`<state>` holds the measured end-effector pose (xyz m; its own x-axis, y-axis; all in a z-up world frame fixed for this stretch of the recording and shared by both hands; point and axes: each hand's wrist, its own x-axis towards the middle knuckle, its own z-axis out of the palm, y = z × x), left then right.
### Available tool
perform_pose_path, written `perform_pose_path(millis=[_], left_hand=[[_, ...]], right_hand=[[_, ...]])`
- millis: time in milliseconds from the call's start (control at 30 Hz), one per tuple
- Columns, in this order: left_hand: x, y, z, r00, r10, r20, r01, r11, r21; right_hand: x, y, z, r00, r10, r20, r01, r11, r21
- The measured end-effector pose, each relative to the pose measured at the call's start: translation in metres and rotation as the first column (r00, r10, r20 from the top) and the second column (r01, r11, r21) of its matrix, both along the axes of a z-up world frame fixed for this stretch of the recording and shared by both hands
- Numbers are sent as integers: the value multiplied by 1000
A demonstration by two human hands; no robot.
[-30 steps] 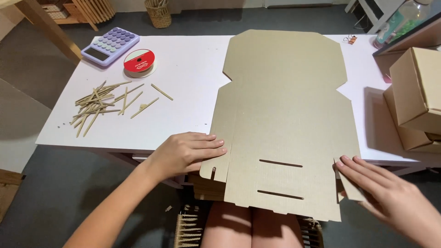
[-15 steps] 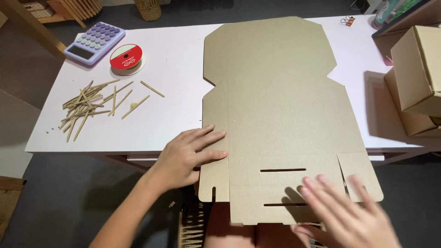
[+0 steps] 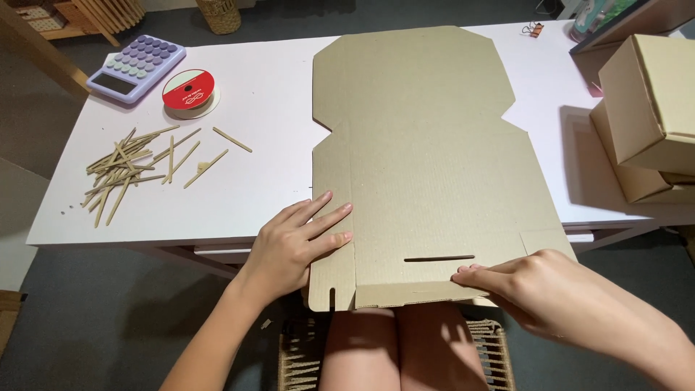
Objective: The person assembles flat cardboard boxes by folding along pre-scored lines and inserting tabs into slots to form rectangular containers. They complete one box, place it aside, then repeat the process with a second identical box. The workspace includes a white table with wooden sticks, a spool of twine, and a calculator.
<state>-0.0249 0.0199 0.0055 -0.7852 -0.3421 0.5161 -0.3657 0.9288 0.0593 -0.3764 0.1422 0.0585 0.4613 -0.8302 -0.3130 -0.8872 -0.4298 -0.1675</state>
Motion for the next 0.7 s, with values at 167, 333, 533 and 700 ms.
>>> perform_pose_path(millis=[167,333,533,700], left_hand=[[5,-6,-10,999,-2,38,2,1000,19],[9,-11,-5,995,-52,80,42,992,120],[4,-5,5,998,-60,34,58,997,52],[25,-12,42,990,-129,-60,136,731,668]], right_hand=[[3,-44,43,999,23,-23,-20,990,136],[3,-134,81,958,-285,-39,239,714,658],[-40,-192,16,781,-448,435,-143,550,823],[-57,-118,60,801,-329,499,-24,816,577]])
